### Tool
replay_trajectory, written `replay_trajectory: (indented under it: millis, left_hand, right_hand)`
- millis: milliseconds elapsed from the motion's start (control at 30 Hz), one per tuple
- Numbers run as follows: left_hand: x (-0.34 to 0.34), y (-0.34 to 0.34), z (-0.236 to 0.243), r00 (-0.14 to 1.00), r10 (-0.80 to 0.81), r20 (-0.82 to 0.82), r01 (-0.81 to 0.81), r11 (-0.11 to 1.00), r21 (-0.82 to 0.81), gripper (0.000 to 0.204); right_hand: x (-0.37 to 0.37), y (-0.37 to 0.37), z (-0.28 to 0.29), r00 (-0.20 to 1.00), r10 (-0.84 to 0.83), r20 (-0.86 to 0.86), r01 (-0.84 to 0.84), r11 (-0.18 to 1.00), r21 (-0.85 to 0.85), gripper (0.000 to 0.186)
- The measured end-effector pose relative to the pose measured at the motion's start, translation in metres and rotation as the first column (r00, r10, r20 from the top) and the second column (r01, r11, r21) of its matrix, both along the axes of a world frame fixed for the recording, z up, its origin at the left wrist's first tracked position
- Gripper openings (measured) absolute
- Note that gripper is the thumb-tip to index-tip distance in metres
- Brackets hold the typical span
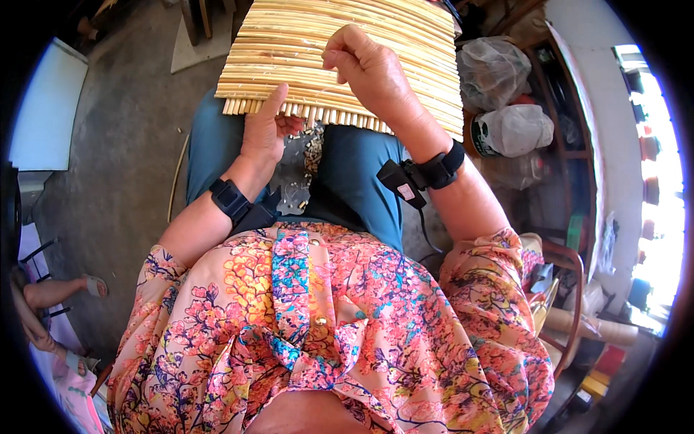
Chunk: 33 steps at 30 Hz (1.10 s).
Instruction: The person is weaving thin bamboo strips together to form a mat, using their hands to thread a string through the strips and tighten the weave.
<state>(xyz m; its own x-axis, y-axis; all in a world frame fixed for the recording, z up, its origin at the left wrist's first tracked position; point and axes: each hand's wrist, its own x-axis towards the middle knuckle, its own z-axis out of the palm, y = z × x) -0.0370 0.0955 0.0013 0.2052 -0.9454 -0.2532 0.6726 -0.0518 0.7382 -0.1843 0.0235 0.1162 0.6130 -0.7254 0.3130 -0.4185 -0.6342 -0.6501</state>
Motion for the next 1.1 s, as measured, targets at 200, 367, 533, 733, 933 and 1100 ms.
replay_trajectory:
  millis: [200,367,533,733,933,1100]
  left_hand:
    - [-0.003,-0.001,0.004,0.994,0.071,0.088,-0.071,0.997,-0.003,0.029]
    - [-0.004,0.0,0.004,0.992,0.091,0.089,-0.093,0.996,0.017,0.03]
    - [-0.001,0.0,0.004,0.998,0.053,0.037,-0.054,0.998,0.027,0.028]
    - [-0.006,-0.003,0.002,0.987,0.161,0.0,-0.161,0.984,-0.079,0.031]
    - [-0.005,-0.002,0.004,0.993,0.108,-0.044,-0.112,0.99,-0.087,0.036]
    - [-0.004,-0.001,0.005,0.994,0.098,-0.057,-0.104,0.989,-0.105,0.039]
  right_hand:
    - [0.011,0.005,0.012,0.991,0.041,0.127,-0.051,0.995,0.081,0.005]
    - [0.015,-0.001,0.007,0.999,0.007,0.051,0.0,0.992,-0.13,0.01]
    - [0.002,0.002,0.002,0.921,-0.073,-0.383,-0.065,0.94,-0.335,0.012]
    - [-0.009,0.007,-0.003,0.871,-0.028,-0.491,-0.131,0.949,-0.287,0.005]
    - [-0.005,0.004,0.002,0.92,0.047,-0.39,-0.094,0.99,-0.101,0.01]
    - [-0.001,0.004,0.001,0.919,0.072,-0.387,-0.112,0.99,-0.083,0.009]
